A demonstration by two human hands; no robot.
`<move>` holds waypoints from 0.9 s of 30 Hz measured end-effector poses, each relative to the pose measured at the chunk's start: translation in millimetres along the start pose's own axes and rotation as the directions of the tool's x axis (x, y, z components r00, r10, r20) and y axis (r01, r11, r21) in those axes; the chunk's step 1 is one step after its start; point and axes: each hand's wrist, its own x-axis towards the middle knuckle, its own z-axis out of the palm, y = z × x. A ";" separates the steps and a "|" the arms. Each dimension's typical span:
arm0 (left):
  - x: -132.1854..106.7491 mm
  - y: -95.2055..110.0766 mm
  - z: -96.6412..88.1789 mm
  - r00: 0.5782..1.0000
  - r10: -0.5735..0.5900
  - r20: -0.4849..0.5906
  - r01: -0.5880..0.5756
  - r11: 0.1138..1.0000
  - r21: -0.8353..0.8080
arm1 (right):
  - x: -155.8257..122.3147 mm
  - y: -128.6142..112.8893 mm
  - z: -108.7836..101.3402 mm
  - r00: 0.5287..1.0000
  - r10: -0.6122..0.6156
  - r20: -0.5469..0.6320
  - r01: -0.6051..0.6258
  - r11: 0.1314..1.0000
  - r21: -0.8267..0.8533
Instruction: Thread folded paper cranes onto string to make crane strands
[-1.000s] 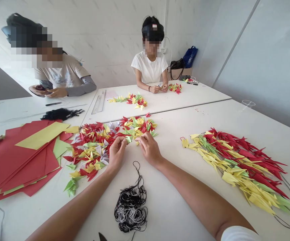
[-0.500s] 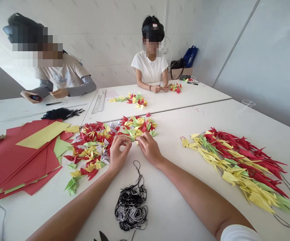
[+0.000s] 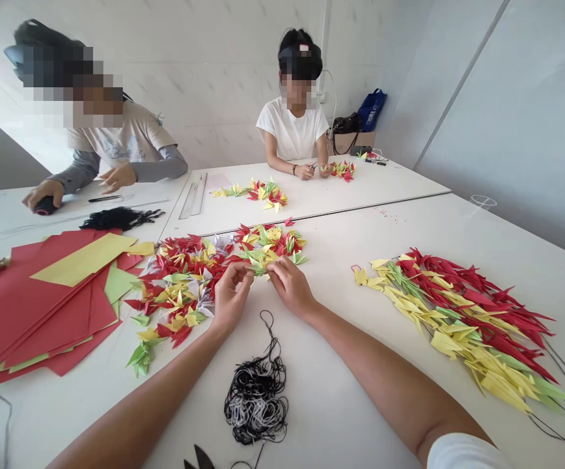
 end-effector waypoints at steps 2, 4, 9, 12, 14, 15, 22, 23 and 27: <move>0.0 0.0 0.4 1.000 0.021 0.015 -0.022 0.999 0.035 | -0.6 -0.1 0.2 1.000 0.000 -0.004 0.000 1.000 0.017; -0.3 0.9 0.4 0.999 0.041 0.016 -0.042 0.997 0.057 | -1.4 0.3 0.9 1.000 0.007 0.000 -0.007 1.000 0.027; -1.0 2.8 -0.2 0.998 0.066 0.004 -0.066 0.994 0.091 | -2.4 0.2 2.5 1.000 -0.012 0.025 0.011 0.999 0.052; -0.6 2.2 -0.2 0.998 0.060 0.005 -0.060 0.993 0.101 | -2.2 -2.1 1.9 0.995 -0.071 0.072 0.066 0.995 0.078; 0.1 1.5 0.0 0.998 0.059 0.023 -0.062 0.993 0.103 | -2.3 -3.6 1.5 0.994 -0.078 0.081 0.073 0.996 0.058; 0.4 1.2 0.2 0.998 0.061 0.032 -0.064 0.993 0.102 | -2.6 -3.9 1.5 0.995 -0.069 0.066 0.066 0.997 0.044; -0.9 1.2 1.4 0.998 0.068 0.001 -0.068 0.995 0.067 | -0.9 0.0 3.9 0.999 -0.010 -0.049 0.014 0.996 0.091; -1.5 1.4 1.5 0.998 0.064 -0.006 -0.064 0.997 0.044 | 0.3 0.7 3.8 0.999 0.008 -0.048 -0.003 0.992 0.123; -2.2 1.1 1.0 0.998 0.020 -0.054 -0.024 0.996 -0.089 | 6.9 4.1 -0.8 0.993 0.119 0.013 -0.118 0.956 0.268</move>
